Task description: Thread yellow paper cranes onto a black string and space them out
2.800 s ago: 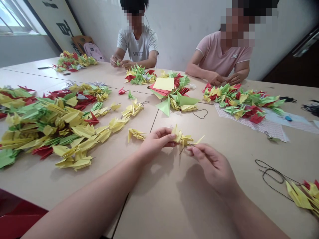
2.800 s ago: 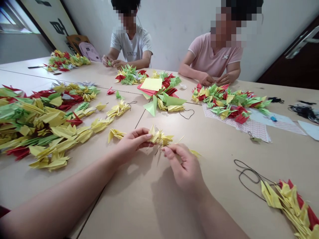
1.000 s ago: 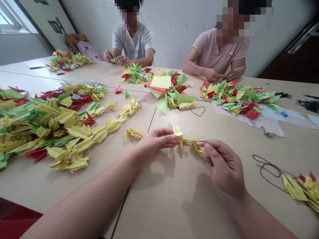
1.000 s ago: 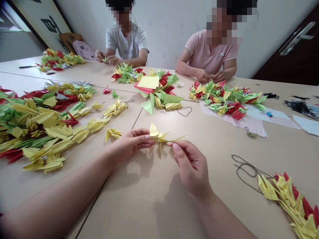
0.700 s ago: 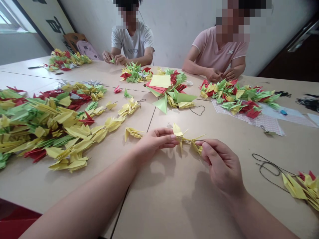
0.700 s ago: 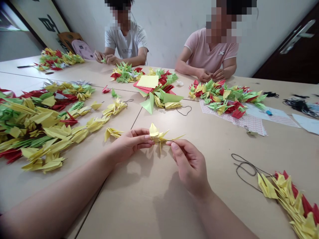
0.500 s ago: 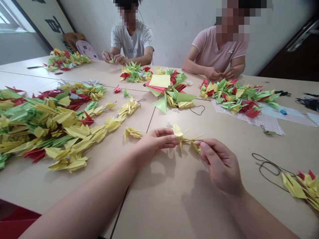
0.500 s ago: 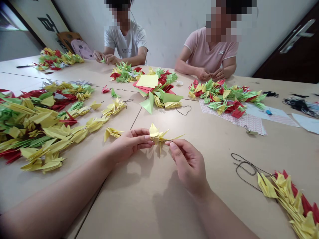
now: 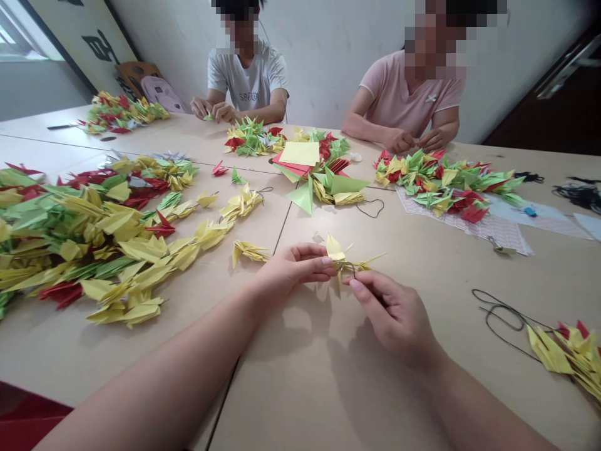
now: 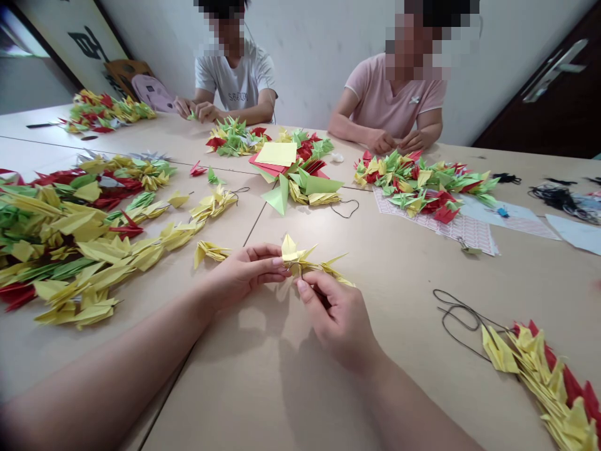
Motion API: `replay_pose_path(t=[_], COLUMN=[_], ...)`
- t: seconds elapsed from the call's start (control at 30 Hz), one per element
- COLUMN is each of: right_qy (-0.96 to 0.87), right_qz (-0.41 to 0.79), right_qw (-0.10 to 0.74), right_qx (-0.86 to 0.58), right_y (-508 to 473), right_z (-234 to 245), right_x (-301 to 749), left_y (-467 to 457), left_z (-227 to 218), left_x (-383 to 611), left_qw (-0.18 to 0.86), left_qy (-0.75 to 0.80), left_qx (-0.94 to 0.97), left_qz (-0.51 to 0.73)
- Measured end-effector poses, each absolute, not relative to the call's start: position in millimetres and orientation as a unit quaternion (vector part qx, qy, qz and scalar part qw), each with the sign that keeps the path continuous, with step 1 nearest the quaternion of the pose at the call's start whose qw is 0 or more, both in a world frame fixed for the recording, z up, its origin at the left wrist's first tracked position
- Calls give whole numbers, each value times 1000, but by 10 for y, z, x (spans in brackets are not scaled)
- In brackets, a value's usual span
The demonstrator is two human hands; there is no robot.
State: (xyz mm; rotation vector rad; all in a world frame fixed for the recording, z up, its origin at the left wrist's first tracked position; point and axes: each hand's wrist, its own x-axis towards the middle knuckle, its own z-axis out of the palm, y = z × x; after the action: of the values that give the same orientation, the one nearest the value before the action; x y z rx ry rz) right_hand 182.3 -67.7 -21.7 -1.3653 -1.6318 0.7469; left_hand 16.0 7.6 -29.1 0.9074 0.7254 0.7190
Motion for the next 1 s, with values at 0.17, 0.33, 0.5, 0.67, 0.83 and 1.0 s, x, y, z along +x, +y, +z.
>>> replay_pose_path(t=[0.17,0.33,0.5,0.67,0.83,1.0], right_qy=[-653,-678,-684,-677,-681,-689], right_qz=[321,333,340,328,325,346], right_qw=[447,423,426,435,458,465], right_qx=[-520,-500,-485,-494,-471,-436], right_y=[-681,-663,-645,-649,-670,-685], right_z=[-216,-222,-222,-228,-231,-225], right_x=[1843,1867,1876,1869,1876,1876], left_y=[77,80,80,78,79,79], left_z=[-262,-272,-291,-295,-296,-291], left_x=[161,157,158,158,150,148], left_qw=[778,778,777,777,779,783], left_qy=[336,334,336,336,328,326], left_qx=[408,407,411,419,430,430], left_qz=[341,344,338,327,317,310])
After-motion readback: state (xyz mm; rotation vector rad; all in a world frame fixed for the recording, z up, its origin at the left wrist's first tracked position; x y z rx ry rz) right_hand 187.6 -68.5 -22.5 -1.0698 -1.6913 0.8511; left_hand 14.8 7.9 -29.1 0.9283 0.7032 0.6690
